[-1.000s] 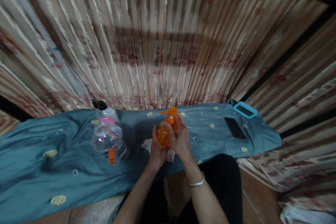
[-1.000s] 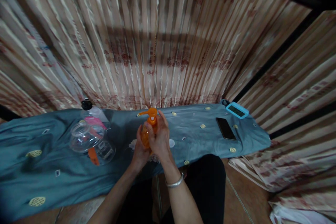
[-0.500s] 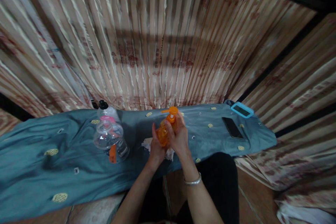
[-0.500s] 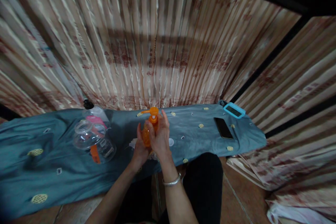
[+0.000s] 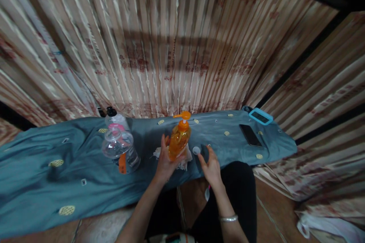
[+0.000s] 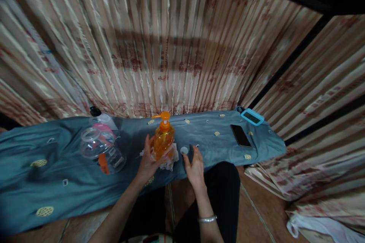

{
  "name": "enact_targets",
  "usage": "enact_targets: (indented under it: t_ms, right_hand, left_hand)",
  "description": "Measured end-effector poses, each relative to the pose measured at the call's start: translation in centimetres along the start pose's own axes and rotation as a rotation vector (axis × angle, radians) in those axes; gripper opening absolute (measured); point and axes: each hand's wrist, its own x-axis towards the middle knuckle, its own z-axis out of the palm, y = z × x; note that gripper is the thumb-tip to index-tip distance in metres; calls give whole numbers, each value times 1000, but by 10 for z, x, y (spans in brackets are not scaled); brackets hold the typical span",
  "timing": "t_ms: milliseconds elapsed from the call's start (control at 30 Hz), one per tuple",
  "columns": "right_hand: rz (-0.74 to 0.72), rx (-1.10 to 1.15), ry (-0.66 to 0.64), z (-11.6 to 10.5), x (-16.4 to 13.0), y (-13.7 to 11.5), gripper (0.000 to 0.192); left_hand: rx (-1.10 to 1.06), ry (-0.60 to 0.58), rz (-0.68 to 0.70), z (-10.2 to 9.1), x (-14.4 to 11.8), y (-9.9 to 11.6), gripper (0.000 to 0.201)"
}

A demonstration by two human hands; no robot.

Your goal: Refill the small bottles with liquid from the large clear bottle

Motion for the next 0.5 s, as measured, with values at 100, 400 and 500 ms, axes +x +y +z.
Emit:
enact_targets:
  t_ms: [100,400,500]
  right_hand:
    - [-15,-45,-32,8,-8,13,49]
    - [-14,-165,-79,32,-5,25,48]
    - [-10,-182,-75,38,1,29,46]
  left_hand:
    - [59,10,6,-11,-7,-3,110]
    - [131,33,0,-40,-33,-7,97]
    - [144,50,-11,-42,-39,-8,95]
